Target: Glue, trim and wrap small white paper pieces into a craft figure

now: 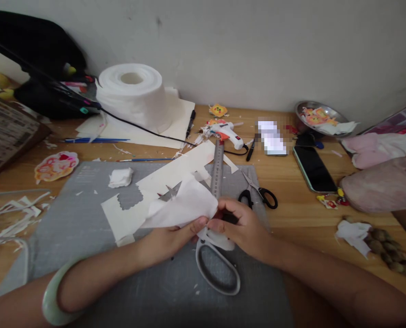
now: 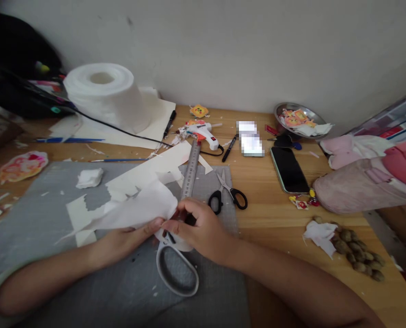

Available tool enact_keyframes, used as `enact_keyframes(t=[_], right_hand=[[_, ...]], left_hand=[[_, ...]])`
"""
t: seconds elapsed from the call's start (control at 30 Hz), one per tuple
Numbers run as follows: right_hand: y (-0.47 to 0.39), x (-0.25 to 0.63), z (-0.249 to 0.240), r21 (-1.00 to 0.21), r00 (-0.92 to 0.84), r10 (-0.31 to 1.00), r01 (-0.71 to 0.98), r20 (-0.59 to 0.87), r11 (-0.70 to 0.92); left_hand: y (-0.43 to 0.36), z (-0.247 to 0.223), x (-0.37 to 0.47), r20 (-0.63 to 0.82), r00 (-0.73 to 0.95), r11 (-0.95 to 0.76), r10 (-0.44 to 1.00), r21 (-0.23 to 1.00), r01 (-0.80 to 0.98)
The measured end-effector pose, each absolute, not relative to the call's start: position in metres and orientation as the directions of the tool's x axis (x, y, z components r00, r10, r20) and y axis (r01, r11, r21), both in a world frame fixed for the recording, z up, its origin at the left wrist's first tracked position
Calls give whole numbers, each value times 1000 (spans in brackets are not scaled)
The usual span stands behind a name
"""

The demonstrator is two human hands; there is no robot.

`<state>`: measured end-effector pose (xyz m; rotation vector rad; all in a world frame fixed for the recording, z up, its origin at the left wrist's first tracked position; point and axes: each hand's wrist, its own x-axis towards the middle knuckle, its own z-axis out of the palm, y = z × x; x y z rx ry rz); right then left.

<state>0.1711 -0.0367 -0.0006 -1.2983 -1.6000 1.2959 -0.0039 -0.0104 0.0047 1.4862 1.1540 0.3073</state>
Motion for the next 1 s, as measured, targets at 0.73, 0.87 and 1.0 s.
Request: enact_keyframes(t=[0.73, 0.87, 1.0], right_hand=[[-39, 173, -7, -976, -353, 925, 206, -141, -70], [-39, 175, -6, -981, -396, 901, 148, -176, -126], [-36, 178, -6, -970, -435, 878, -39, -199, -239]], left_hand=[[-8, 7, -3, -491, 482, 304, 726, 857, 415], [-8, 7, -2, -452, 505, 273, 735, 880, 390], [-6, 1, -2, -394, 594, 341, 701, 917, 206]])
